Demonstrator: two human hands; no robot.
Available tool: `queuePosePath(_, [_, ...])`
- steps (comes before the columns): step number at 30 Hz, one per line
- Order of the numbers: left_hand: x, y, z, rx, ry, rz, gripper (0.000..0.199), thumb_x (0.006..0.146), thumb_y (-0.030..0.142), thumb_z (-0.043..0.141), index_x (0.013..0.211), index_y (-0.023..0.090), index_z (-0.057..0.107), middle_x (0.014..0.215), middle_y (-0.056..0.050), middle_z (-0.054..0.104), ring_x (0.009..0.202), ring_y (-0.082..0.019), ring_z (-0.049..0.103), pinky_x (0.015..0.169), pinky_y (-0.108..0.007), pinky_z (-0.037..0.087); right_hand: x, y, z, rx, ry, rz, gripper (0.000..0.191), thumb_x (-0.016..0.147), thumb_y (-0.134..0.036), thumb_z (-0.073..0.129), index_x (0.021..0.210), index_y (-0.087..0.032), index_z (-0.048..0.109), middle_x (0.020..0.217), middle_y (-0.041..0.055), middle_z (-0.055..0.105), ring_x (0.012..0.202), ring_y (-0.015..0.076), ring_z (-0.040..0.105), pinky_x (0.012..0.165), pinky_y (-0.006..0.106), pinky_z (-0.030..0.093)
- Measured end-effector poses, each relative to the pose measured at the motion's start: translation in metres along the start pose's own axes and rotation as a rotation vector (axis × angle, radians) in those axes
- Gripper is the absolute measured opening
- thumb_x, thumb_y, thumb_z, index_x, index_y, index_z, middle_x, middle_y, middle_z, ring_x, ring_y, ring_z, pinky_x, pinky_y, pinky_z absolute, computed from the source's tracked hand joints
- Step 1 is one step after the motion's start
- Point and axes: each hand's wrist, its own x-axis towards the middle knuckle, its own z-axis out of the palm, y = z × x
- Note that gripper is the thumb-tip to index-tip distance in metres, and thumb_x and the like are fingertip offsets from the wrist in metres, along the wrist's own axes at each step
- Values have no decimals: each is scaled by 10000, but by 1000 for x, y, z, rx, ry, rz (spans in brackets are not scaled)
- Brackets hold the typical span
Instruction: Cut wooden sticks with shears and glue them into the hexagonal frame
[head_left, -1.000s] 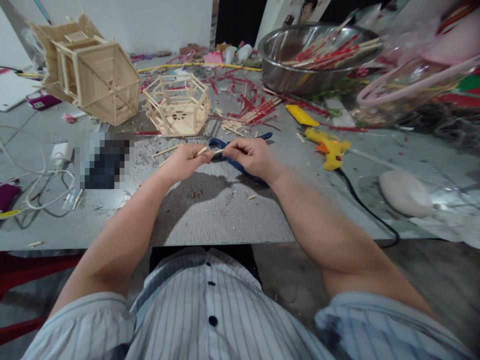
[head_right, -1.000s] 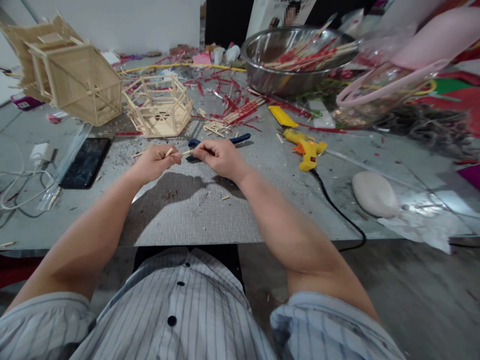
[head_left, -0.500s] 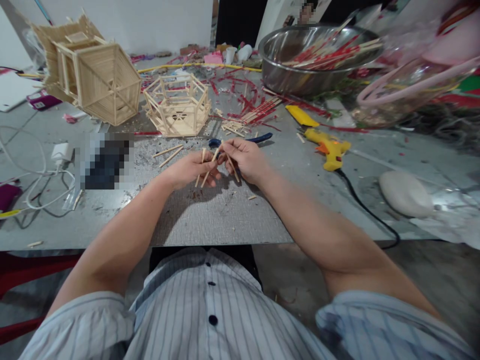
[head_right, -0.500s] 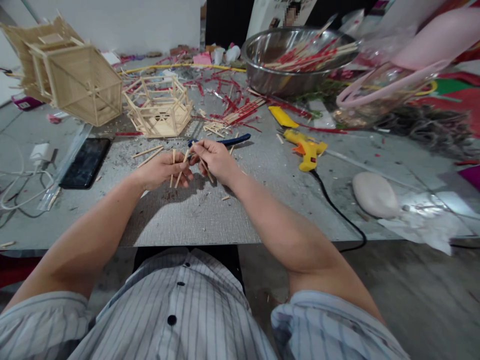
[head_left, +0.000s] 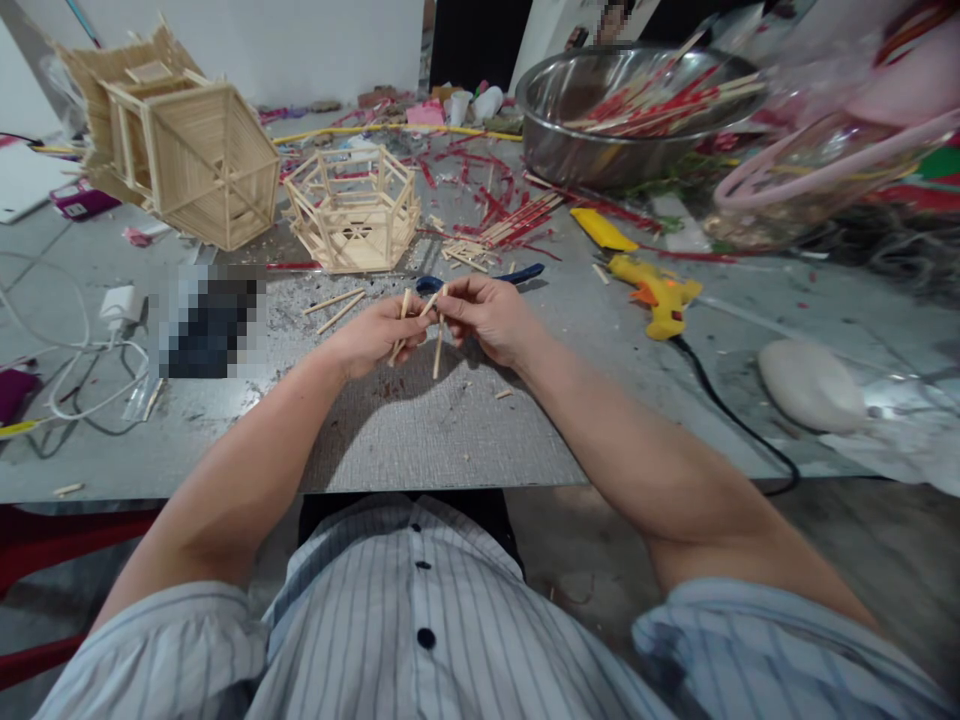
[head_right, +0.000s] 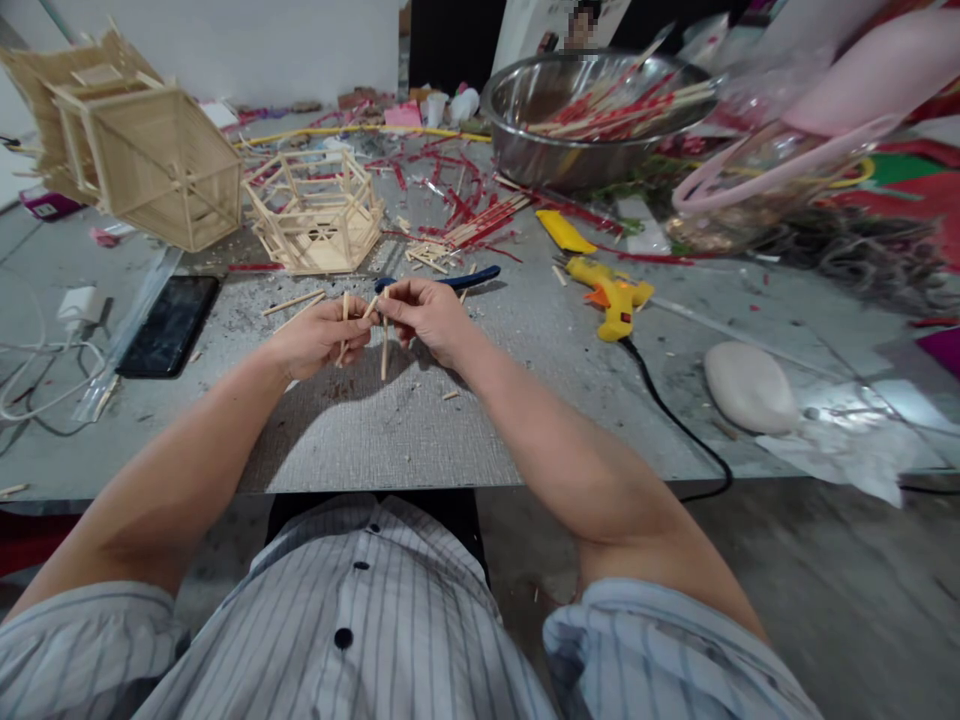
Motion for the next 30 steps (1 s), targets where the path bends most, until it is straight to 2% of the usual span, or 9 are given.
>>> queuePosePath(2, [1, -1, -1, -30, 18, 31, 205, 893, 194, 574, 719, 180, 467, 490, 93, 335, 369, -27, 285, 387, -185, 226, -1, -1, 0, 20, -22, 33, 453, 552, -503, 846, 763, -196, 588, 599, -58, 560, 448, 77, 494, 404, 231, 422])
queuePosePath(4, [2, -1, -1, -56, 53, 42, 231, 892, 201, 586, 694, 170, 472, 475, 102, 308, 362, -22, 255, 384, -177, 208, -2, -1, 1, 23, -31, 52, 458, 542, -487, 856, 780, -197, 593, 605, -55, 571, 467, 87, 533, 426, 232, 450])
queuePosePath(6, [4, -2, 0, -66, 100, 25, 223, 910, 195, 556, 696, 149, 514, 480, 88, 366, 378, -24, 325, 407, -165, 266, -2, -1, 1, 21, -25, 63, 456, 534, -490, 860, 771, -197, 603, 622, -45, 597, 479, 90, 554, 440, 232, 462])
queuePosePath(9, [6, -4, 1, -95, 135, -18, 234, 939, 174, 487, 724, 126, 566, 587, 26, 557, 505, -49, 532, 547, -176, 430, -1, 0, 2, 18, 23, 58, 431, 535, -503, 853, 720, -190, 622, 625, -33, 618, 471, 81, 538, 453, 236, 467])
queuePosePath(12, [9, -8, 1, -130, 137, -27, 241, 941, 145, 470, 722, 126, 569, 679, -2, 641, 606, -67, 615, 668, -211, 490, 0, 0, 3, -10, 75, 13, 371, 561, -483, 842, 690, -190, 654, 557, -48, 582, 432, 60, 465, 424, 225, 416])
queuePosePath(16, [9, -11, 0, -138, 18, -59, 194, 949, 190, 473, 816, 131, 601, 717, -12, 668, 644, -87, 648, 712, -245, 504, 0, -1, 3, -86, 71, -43, 349, 572, -494, 826, 694, -191, 703, 542, -42, 590, 417, 49, 398, 392, 224, 330])
queuePosePath(22, [5, -13, 1, -110, -153, -107, 114, 930, 220, 512, 887, 135, 573, 707, -15, 668, 633, -100, 662, 700, -256, 513, 0, 0, 3, -156, 83, -65, 383, 565, -539, 813, 719, -199, 729, 617, -20, 646, 472, 57, 418, 421, 224, 321])
queuePosePath(26, [4, -13, 0, -42, -183, -109, 131, 932, 241, 519, 894, 128, 574, 643, 10, 637, 541, -78, 619, 590, -215, 476, -2, -1, 3, -157, 45, -82, 356, 606, -516, 800, 751, -197, 737, 640, -13, 646, 481, 63, 417, 426, 232, 309])
queuePosePath(30, [3, -12, 0, -32, -204, -105, 147, 933, 247, 524, 902, 117, 585, 648, 4, 646, 552, -84, 632, 581, -214, 477, -5, -3, 5, -135, 4, -61, 332, 643, -483, 788, 782, -186, 730, 628, -17, 635, 471, 65, 426, 446, 242, 336])
